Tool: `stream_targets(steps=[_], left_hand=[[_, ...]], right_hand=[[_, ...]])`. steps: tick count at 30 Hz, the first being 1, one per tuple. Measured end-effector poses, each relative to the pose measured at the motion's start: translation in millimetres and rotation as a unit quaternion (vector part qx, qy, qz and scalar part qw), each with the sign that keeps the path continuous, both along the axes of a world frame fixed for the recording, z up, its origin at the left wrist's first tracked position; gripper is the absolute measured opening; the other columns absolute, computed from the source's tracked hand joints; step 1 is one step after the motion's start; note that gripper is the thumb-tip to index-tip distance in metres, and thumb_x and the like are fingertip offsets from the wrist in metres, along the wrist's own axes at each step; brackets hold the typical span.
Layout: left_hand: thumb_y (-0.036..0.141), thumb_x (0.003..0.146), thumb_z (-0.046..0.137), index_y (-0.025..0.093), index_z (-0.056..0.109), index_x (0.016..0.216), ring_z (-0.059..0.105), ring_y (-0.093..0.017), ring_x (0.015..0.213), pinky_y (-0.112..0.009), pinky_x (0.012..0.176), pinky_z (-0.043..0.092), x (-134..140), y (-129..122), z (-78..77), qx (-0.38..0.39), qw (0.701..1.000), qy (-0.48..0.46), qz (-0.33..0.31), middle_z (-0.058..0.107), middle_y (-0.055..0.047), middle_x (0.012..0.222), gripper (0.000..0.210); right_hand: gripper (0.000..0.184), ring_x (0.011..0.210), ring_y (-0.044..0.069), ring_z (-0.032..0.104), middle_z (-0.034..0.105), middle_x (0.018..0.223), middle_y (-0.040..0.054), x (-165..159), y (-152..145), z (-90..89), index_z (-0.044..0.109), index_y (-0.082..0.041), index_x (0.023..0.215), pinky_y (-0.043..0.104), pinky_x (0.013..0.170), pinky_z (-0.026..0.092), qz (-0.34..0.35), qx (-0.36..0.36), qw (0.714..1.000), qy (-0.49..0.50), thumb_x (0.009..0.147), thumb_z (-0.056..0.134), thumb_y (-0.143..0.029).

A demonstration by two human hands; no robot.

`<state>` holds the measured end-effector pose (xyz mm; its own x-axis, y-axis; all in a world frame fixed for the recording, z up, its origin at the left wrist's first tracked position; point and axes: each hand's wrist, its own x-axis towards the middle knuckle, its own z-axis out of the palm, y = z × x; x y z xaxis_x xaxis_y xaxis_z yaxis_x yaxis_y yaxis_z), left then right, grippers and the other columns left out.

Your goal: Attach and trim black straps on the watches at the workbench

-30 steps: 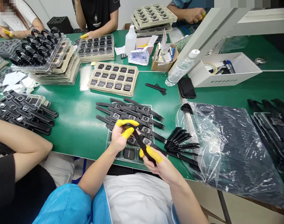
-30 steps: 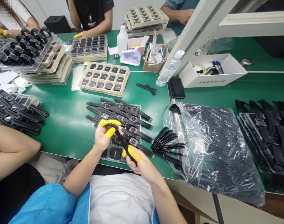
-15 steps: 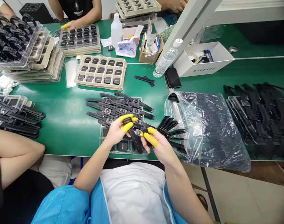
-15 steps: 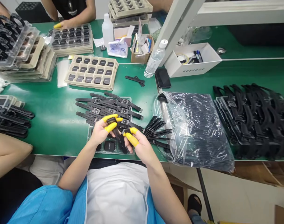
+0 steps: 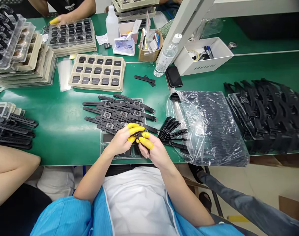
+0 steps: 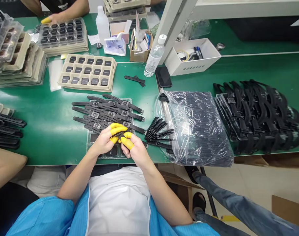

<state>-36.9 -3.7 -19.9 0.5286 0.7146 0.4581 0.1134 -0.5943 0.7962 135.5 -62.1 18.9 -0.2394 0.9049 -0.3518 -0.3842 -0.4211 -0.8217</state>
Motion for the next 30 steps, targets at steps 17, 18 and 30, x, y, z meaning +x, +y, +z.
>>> stream_targets(steps=[17,18,30], left_hand=[[0.019,0.103,0.044,0.015,0.054,0.143,0.063,-0.024,0.117,-0.042,0.100,0.059,-1,3,6.3,0.089,0.992,0.089,-0.024,0.063,-0.016,0.123,0.041],[0.018,0.104,0.042,0.016,0.054,0.143,0.063,-0.023,0.116,-0.041,0.100,0.060,-1,3,8.3,0.078,0.993,0.080,-0.031,0.064,-0.015,0.122,0.041],[0.021,0.103,0.050,0.019,0.049,0.152,0.070,-0.025,0.115,-0.037,0.098,0.059,-65,4,64.0,0.057,0.957,0.280,0.055,0.072,-0.012,0.128,0.049]], right_hand=[[0.039,0.040,0.006,0.022,0.037,0.048,-0.0115,0,2,-0.5,0.051,-0.022,0.081,0.018,0.038,0.020,-0.018,-0.033,0.999,0.019,0.087,0.078,-0.050],[0.039,0.040,0.006,0.022,0.037,0.048,-0.0116,0,1,-1.0,0.051,-0.022,0.082,0.018,0.038,0.020,-0.016,-0.025,0.999,0.022,0.087,0.078,-0.051],[0.022,0.075,0.022,0.064,0.072,0.088,0.0055,30,2,1.5,0.069,-0.022,0.107,0.035,0.071,0.047,0.082,0.278,0.868,-0.403,0.103,0.060,-0.041]])
